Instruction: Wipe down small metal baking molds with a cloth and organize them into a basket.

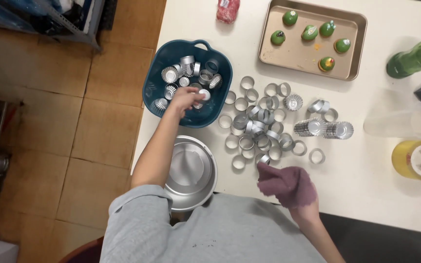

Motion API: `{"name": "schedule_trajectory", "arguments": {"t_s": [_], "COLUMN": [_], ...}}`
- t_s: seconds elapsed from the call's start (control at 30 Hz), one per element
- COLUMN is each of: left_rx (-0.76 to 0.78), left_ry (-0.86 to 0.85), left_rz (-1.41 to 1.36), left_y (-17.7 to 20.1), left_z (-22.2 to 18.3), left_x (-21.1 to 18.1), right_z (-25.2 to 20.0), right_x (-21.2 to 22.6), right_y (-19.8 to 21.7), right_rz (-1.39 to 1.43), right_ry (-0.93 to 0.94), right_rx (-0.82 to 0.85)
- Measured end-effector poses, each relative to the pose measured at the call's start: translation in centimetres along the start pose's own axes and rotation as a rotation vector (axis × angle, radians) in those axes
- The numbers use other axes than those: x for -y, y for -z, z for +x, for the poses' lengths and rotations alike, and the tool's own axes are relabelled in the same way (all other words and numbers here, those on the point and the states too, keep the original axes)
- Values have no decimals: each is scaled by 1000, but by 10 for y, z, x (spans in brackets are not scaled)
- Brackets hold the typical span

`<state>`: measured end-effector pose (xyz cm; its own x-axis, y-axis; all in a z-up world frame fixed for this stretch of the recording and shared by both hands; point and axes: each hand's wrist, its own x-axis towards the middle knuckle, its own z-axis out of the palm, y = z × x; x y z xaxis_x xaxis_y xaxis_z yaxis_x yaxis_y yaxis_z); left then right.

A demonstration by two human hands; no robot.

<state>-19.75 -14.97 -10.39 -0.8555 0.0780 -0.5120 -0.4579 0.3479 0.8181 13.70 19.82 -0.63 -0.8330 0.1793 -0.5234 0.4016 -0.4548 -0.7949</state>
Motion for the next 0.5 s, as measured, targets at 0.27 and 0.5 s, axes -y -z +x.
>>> {"name": "schedule_trajectory", "arguments": {"t_s": [0.27,0.5], "left_rx": [-144,-439], "left_ry": [-232,-487], "left_rz": [-421,299], "left_y": [-28,-25], "left_z": [-58,-41], "left_x": [10,26], "right_z": [25,72], "right_x": [45,21], "right_y": [-56,-79], "right_rz": [-35,-85], "right_ry": [184,174], "right_rx": [48,114]}}
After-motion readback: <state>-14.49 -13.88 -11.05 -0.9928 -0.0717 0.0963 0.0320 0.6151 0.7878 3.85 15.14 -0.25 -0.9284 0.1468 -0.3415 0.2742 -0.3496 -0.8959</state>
